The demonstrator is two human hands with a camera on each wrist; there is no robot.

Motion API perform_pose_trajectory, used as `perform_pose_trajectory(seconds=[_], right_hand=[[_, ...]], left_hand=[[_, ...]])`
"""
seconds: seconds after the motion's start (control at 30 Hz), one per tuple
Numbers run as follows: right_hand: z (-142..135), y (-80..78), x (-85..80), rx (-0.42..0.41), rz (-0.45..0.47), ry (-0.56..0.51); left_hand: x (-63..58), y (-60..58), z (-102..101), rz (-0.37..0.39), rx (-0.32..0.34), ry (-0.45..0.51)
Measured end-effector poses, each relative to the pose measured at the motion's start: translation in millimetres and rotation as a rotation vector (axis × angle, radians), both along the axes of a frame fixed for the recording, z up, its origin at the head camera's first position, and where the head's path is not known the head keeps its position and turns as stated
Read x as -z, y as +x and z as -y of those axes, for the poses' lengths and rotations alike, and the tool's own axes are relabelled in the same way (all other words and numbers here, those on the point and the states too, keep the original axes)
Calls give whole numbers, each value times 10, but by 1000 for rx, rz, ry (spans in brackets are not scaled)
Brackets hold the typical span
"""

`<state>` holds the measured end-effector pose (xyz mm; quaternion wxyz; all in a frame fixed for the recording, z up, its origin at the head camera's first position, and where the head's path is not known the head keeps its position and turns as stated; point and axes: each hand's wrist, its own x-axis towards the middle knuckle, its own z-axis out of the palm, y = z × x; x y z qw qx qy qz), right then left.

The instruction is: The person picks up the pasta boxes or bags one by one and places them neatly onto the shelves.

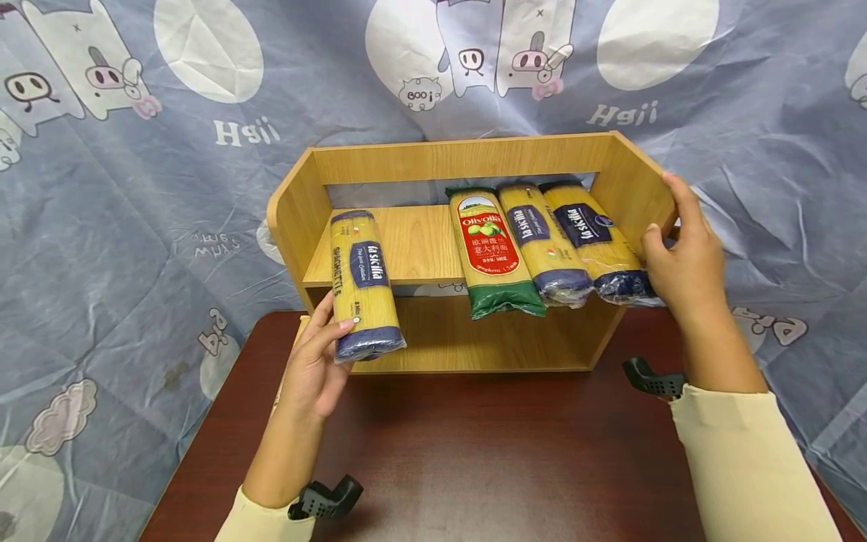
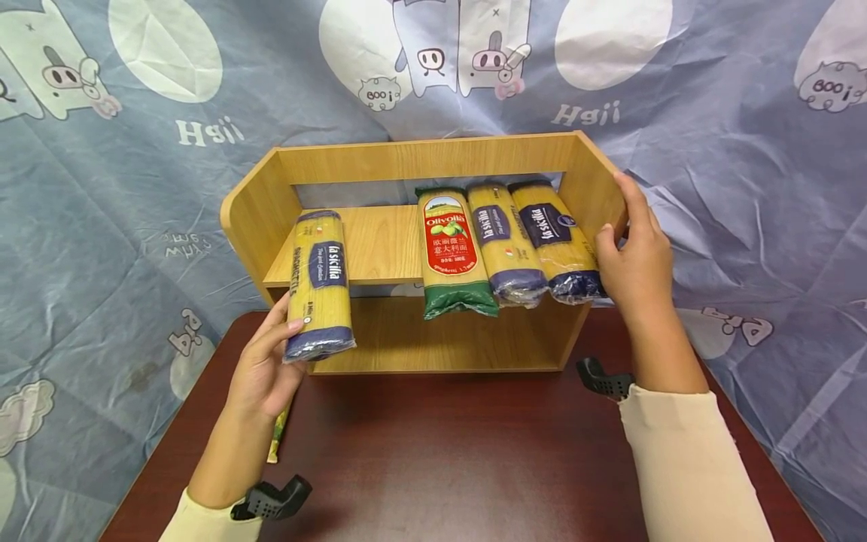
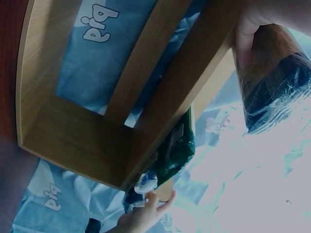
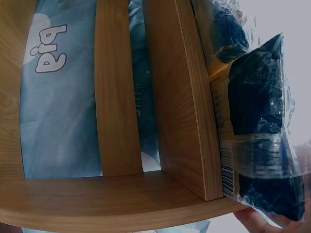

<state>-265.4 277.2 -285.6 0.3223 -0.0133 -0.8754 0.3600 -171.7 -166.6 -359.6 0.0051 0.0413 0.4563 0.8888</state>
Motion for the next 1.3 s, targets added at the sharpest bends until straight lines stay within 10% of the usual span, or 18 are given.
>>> perform_pose_trajectory(seconds=[1.3], right_hand=[[-14,-32,32,2,-45,1]], left_hand=[[-145,-328,-283,12,115,-261]])
